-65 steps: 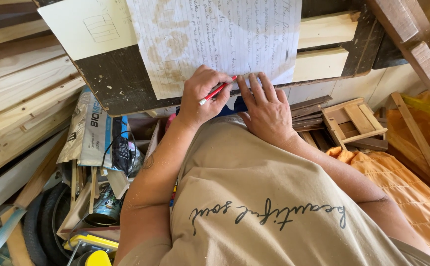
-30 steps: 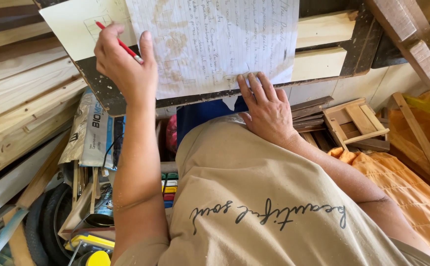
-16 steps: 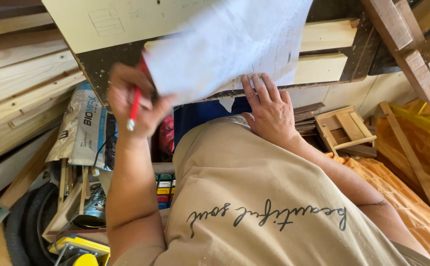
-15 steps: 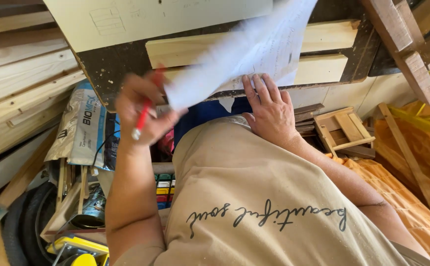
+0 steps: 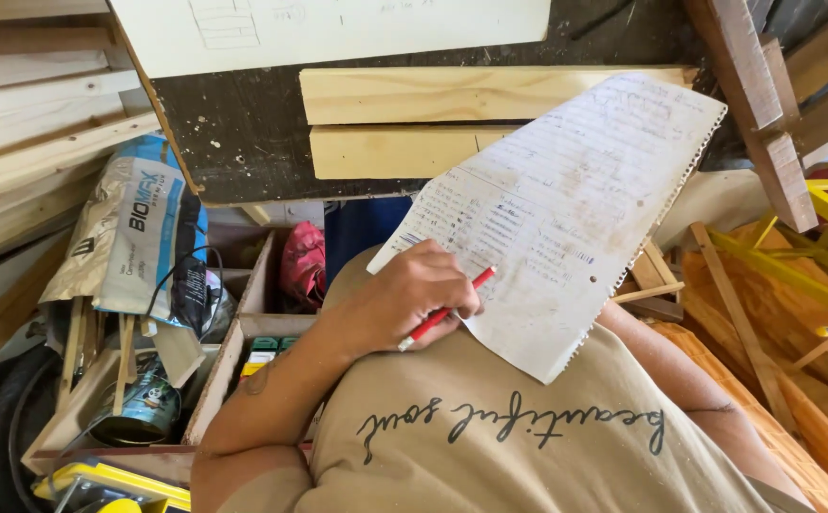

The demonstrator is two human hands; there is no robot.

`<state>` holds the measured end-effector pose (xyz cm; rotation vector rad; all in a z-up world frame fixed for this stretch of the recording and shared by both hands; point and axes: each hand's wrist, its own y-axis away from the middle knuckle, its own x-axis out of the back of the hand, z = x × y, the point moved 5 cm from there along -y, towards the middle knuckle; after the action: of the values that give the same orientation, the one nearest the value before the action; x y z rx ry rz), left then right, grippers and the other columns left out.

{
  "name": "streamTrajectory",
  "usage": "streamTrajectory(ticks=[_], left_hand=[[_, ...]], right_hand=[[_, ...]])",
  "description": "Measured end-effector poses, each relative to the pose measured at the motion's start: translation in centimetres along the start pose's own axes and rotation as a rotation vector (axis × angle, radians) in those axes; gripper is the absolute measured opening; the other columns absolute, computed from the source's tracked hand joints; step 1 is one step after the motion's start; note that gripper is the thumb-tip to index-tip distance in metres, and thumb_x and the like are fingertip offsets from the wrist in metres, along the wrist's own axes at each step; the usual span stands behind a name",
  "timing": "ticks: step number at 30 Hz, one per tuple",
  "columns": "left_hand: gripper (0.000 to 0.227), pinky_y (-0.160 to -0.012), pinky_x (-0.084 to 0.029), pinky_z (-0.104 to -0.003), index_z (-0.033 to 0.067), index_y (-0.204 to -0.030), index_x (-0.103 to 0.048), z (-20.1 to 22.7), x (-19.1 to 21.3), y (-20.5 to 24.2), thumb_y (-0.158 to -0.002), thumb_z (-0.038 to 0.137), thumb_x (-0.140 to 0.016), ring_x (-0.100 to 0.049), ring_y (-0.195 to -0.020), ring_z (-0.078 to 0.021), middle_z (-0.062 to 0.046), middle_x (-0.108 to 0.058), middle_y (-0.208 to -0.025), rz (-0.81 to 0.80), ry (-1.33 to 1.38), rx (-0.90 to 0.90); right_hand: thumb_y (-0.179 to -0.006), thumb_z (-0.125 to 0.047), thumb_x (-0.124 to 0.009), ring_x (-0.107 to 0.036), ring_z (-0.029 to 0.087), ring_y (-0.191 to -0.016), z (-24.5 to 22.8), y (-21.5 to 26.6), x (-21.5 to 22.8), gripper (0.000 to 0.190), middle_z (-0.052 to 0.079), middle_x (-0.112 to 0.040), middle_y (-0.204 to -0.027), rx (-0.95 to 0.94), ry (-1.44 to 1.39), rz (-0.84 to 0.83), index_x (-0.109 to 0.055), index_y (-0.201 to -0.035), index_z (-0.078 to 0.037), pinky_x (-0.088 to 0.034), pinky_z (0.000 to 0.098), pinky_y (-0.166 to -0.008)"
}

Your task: The person is writing notes on a piece of paper and marking measurements on wooden boards using a pencil in a workshop.

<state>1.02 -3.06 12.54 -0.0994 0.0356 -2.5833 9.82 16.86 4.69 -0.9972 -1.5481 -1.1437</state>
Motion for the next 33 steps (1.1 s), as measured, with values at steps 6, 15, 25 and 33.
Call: streamTrajectory(ticks=[6, 15, 25, 33], left_hand=[[0.02, -0.082, -0.056, -0.039, 0.0164, -0.09, -0.067, -0.4, -0.3, 0.4, -0.085, 0.002, -0.08, -0.073, -0.083, -0.0241, -0.005, -0.074, -0.077, -0.006, -0.016, -0.006], [0.012, -0.077, -0.056, -0.039, 0.0146, -0.084, -0.071, 1.0, 4.1, 1.1, -0.086, 0.005, -0.078, -0.072, -0.077, -0.026, -0.004, -0.073, -0.082, 0.418, -0.128, -0.133], [0.03, -0.078, -0.059, -0.043, 0.0001, -0.102, -0.081, 1.6, 6.3, 3.8, -0.092, 0.009, -0.054, -0.065, -0.073, -0.0284, -0.014, -0.077, -0.089, 0.783, -0.543, -0.3], [0.01, -0.065, -0.057, -0.034, 0.0027, -0.105, -0.077, -3.9, 4.9, -2.5, -0.098, 0.006, -0.07, -0.062, -0.064, -0.0258, -0.01, -0.064, -0.073, 0.628, -0.171, -0.027]], right_hand=[[-0.068, -0.05, -0.09, -0.048, 0.037, -0.143, -0.3, -0.3, -0.1, 0.083, 0.014, -0.056, -0.141, -0.001, -0.008, 0.006, -0.064, -0.138, -0.014, -0.048, 0.0444, -0.091], [-0.065, -0.05, -0.091, -0.049, 0.039, -0.142, -1.7, -3.5, -1.5, 0.074, 0.015, -0.058, -0.136, -0.017, -0.032, 0.031, -0.07, -0.126, -0.014, -0.049, 0.0451, -0.089], [-0.069, -0.047, -0.092, -0.051, 0.038, -0.141, -2.0, -3.8, -1.0, 0.112, 0.016, -0.056, -0.147, -0.043, -0.033, 0.033, -0.045, -0.166, -0.02, -0.051, 0.0441, -0.09], [-0.072, -0.045, -0.091, -0.054, 0.037, -0.137, -2.3, -4.6, -0.2, 0.109, 0.016, -0.059, -0.14, -0.075, -0.007, 0.007, -0.045, -0.166, -0.018, -0.049, 0.0457, -0.089]])
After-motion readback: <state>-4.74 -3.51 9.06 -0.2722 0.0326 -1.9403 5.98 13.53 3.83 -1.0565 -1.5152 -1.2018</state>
